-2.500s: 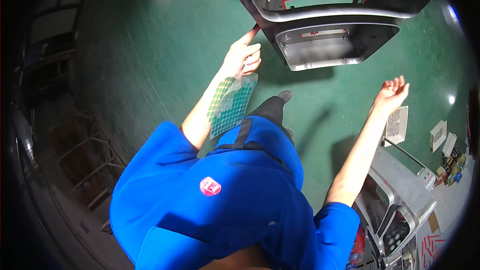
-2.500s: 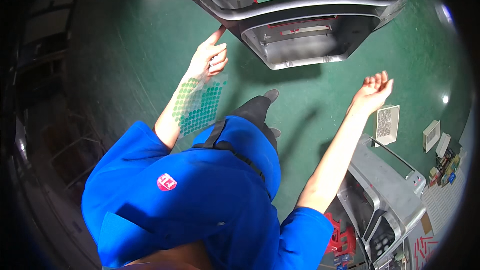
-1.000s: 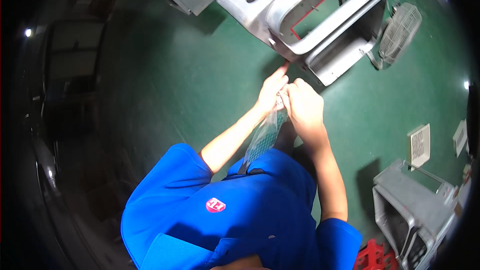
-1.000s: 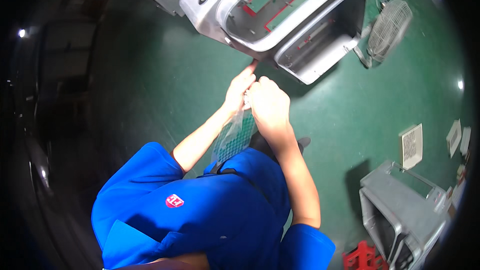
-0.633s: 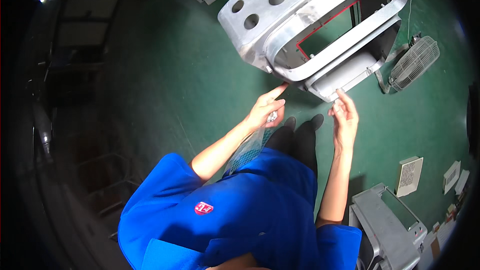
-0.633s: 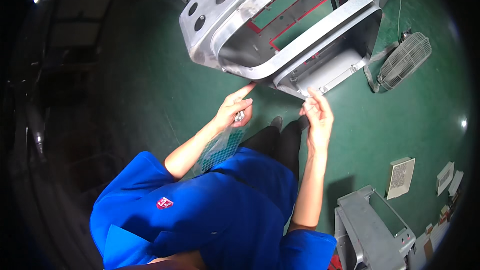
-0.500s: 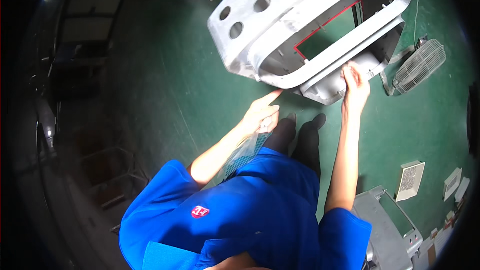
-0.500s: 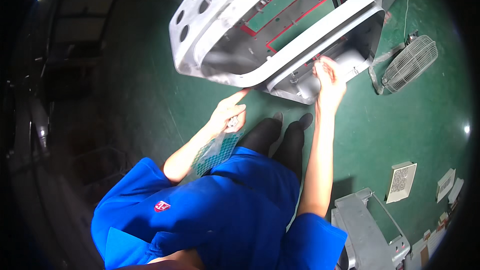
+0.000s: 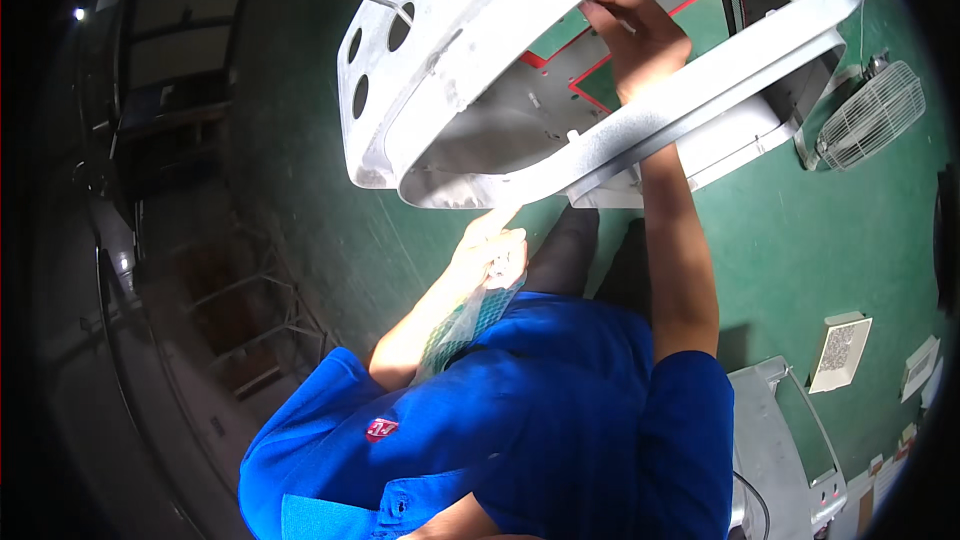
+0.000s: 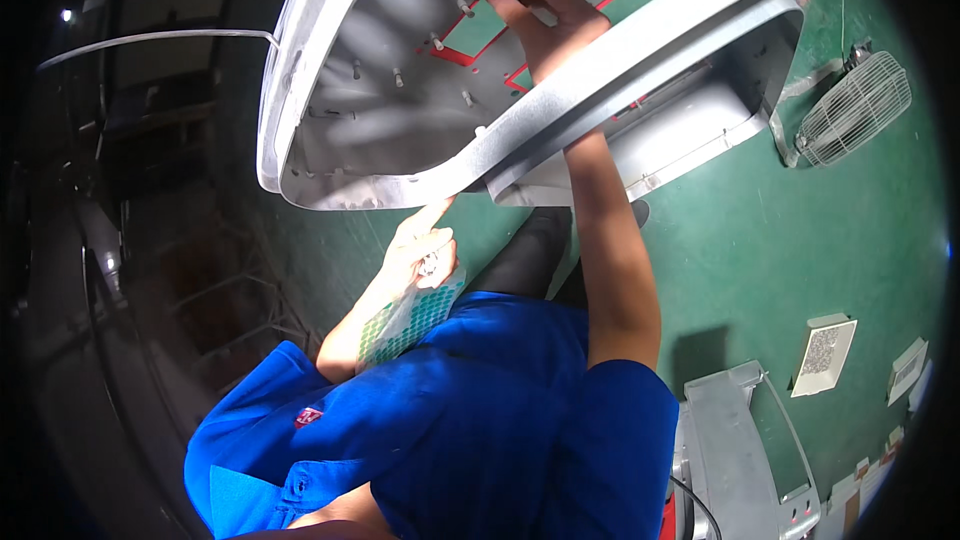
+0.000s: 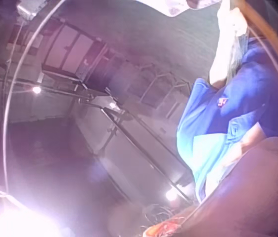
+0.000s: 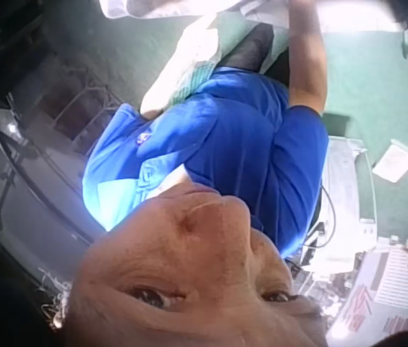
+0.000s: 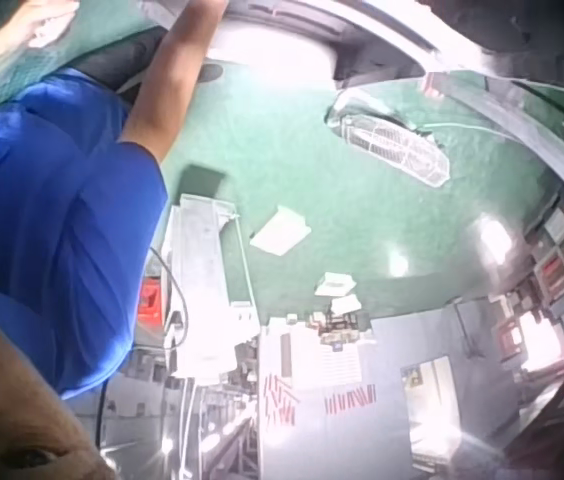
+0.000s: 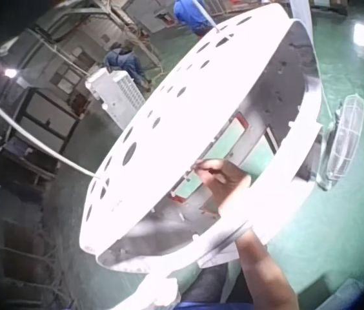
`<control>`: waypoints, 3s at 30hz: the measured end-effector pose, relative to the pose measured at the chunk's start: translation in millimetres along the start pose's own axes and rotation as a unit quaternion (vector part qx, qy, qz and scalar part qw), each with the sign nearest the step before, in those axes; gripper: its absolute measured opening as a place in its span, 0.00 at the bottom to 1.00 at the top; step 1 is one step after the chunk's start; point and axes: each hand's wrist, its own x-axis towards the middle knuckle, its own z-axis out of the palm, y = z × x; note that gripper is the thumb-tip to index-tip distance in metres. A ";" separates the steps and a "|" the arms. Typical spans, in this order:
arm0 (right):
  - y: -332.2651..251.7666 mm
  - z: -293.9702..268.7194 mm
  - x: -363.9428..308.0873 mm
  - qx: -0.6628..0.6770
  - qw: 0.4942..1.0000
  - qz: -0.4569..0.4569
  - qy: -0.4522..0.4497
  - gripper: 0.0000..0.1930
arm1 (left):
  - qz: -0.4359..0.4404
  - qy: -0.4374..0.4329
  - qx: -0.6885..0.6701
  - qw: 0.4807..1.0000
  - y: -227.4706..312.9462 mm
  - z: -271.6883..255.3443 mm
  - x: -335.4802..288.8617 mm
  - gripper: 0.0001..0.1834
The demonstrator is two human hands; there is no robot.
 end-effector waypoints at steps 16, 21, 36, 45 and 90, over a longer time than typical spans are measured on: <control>16.7 20.4 15.2 -0.224 0.950 -0.218 0.023 0.09 | 0.010 -0.048 0.003 0.999 26.6 -44.4 16.7 0.25; 25.8 44.5 28.2 -0.231 0.929 -0.277 0.084 0.10 | 0.014 -0.041 0.019 0.999 43.5 -58.4 20.2 0.23; 38.3 67.7 17.4 -0.240 0.957 -0.154 0.054 0.12 | -0.044 -0.021 0.097 0.994 69.3 -70.0 19.7 0.18; 94.7 -26.1 -85.2 -0.136 0.967 0.142 0.165 0.03 | -0.077 -0.029 0.150 0.985 93.8 -82.0 31.8 0.10; 42.4 -125.8 -592.0 -0.239 0.825 0.442 0.258 0.05 | 0.059 -0.095 0.151 0.982 128.0 -201.3 68.4 0.32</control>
